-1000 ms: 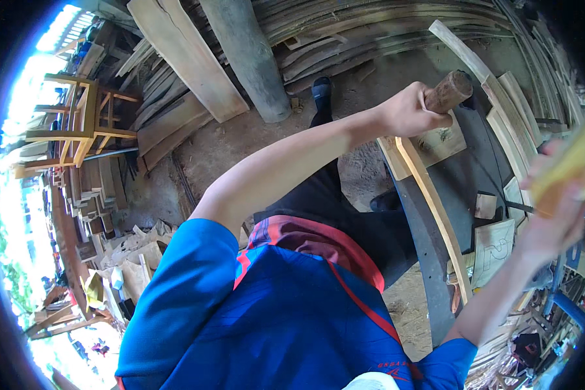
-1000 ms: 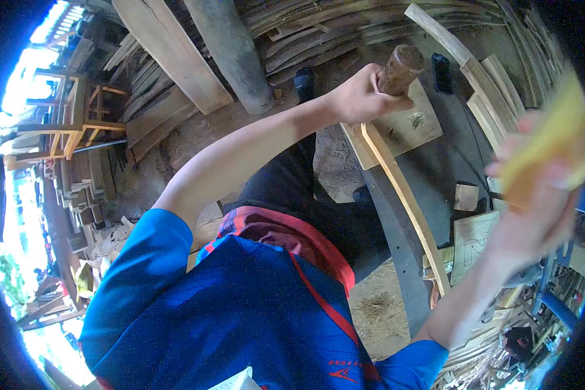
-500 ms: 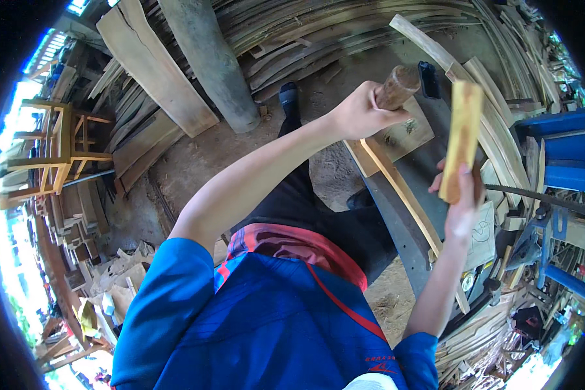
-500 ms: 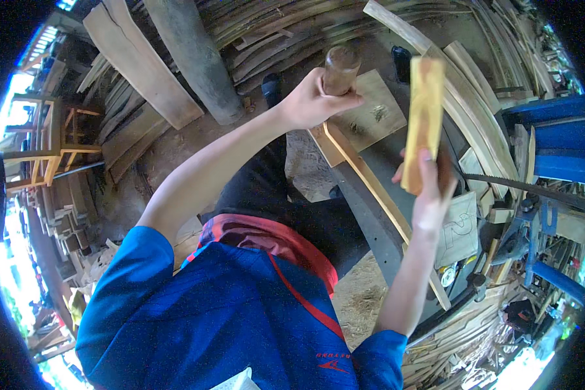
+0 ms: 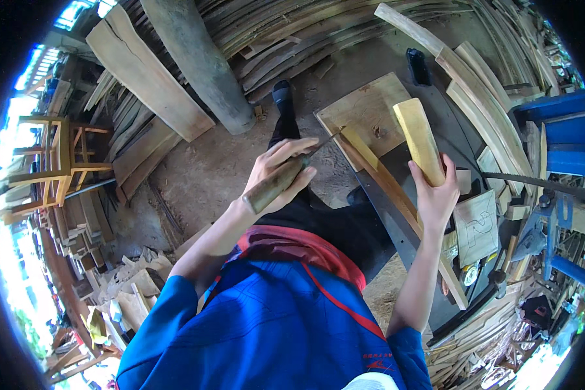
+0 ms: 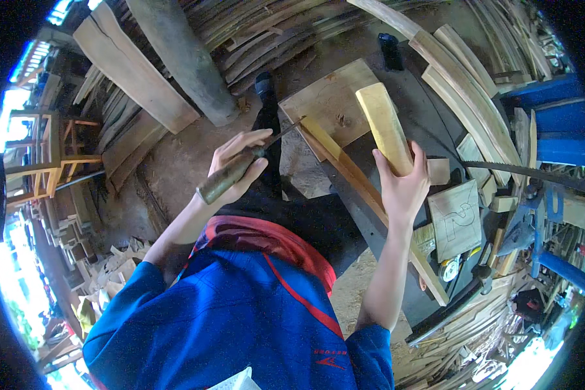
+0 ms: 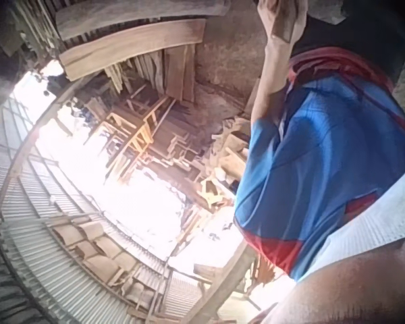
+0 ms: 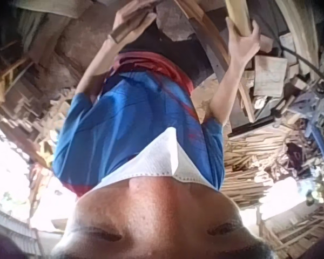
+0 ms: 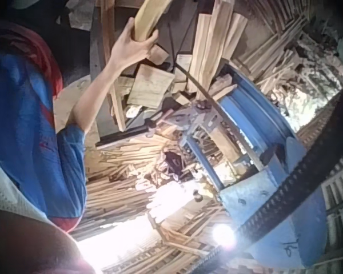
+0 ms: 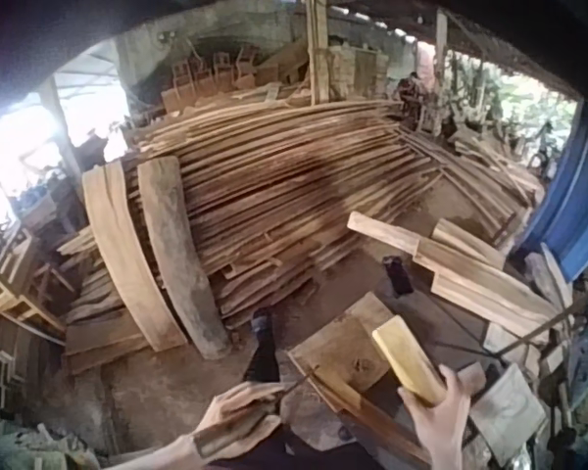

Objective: Chiseling a piece of wood using a mallet.

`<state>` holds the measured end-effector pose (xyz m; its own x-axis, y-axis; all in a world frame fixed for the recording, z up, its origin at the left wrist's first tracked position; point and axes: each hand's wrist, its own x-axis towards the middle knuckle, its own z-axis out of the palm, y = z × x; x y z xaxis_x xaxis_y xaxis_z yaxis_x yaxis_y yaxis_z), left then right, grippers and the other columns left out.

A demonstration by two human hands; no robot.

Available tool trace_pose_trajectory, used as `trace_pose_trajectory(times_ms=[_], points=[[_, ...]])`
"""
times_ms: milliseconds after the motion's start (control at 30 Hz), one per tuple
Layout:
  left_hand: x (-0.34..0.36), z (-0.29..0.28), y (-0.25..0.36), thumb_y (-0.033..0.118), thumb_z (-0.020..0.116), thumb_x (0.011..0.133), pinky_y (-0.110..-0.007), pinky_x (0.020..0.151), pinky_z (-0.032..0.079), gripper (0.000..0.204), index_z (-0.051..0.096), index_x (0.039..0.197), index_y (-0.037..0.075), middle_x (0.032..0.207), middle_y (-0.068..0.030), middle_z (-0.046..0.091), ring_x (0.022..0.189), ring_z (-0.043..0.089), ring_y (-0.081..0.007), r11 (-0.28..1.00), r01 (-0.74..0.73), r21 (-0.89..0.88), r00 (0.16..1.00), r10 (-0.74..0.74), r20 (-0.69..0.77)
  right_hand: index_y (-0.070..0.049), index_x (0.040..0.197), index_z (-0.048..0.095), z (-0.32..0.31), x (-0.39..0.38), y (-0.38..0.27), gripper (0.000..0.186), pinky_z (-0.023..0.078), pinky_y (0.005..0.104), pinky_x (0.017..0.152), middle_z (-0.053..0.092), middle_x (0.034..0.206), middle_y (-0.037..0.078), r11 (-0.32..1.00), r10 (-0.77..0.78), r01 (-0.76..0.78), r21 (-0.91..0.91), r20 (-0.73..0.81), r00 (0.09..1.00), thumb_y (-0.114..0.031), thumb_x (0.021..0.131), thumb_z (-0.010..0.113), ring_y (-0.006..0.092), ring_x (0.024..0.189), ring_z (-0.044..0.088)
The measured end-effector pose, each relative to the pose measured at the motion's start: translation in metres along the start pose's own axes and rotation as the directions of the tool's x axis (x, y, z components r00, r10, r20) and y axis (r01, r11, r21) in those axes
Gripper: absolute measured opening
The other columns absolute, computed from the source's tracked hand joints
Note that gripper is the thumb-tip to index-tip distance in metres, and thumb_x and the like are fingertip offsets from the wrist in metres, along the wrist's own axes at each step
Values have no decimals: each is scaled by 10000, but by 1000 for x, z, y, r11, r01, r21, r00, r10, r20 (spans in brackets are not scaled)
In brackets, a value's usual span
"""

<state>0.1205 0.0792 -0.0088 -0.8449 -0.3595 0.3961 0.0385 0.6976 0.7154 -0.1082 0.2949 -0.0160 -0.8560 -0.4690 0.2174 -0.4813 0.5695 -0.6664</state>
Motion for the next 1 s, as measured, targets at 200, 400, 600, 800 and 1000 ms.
trace_pose_trajectory(times_ms=[200,400,600,800,1000], points=[[-38,11,-30,159,709,845,-379,799,529,366,594,1149,-9,1203,-142,615,914,664,-282,998,68,-8,997,-68,39,-23,1159,589,26,-4,-4,575,499,442,826,636,1061,176,986,-166,162,-44,-102,981,-349,750,831,354,971,623],[-57,25,-57,260,768,800,-392,770,542,430,586,1124,45,1158,-133,615,908,656,-293,980,-100,173,993,88,79,-16,1161,582,30,-4,-3,579,501,443,814,634,1045,174,976,-215,208,-59,-165,962,-331,748,837,358,959,621],[-65,40,-74,276,721,836,-347,796,516,444,574,1187,48,1100,-79,656,937,666,-250,968,123,218,976,-158,152,-8,1139,585,29,-7,-3,570,505,438,789,637,1033,170,975,-216,205,-88,-145,966,-324,741,843,357,926,626],[-104,34,-151,418,363,1048,-301,722,547,497,547,1219,-10,1083,-167,647,872,674,-233,196,649,-735,740,-388,550,-7,1135,590,32,-6,-3,561,505,437,784,638,1024,174,978,-204,194,-80,-132,970,-318,742,844,356,925,627],[-60,17,-95,497,425,1009,-310,618,572,640,255,1467,83,1212,-205,583,836,672,-227,42,552,-832,796,-324,512,0,1132,590,31,-6,-2,561,502,442,788,638,1025,178,982,-184,176,-70,-121,975,-309,740,846,361,926,626]])
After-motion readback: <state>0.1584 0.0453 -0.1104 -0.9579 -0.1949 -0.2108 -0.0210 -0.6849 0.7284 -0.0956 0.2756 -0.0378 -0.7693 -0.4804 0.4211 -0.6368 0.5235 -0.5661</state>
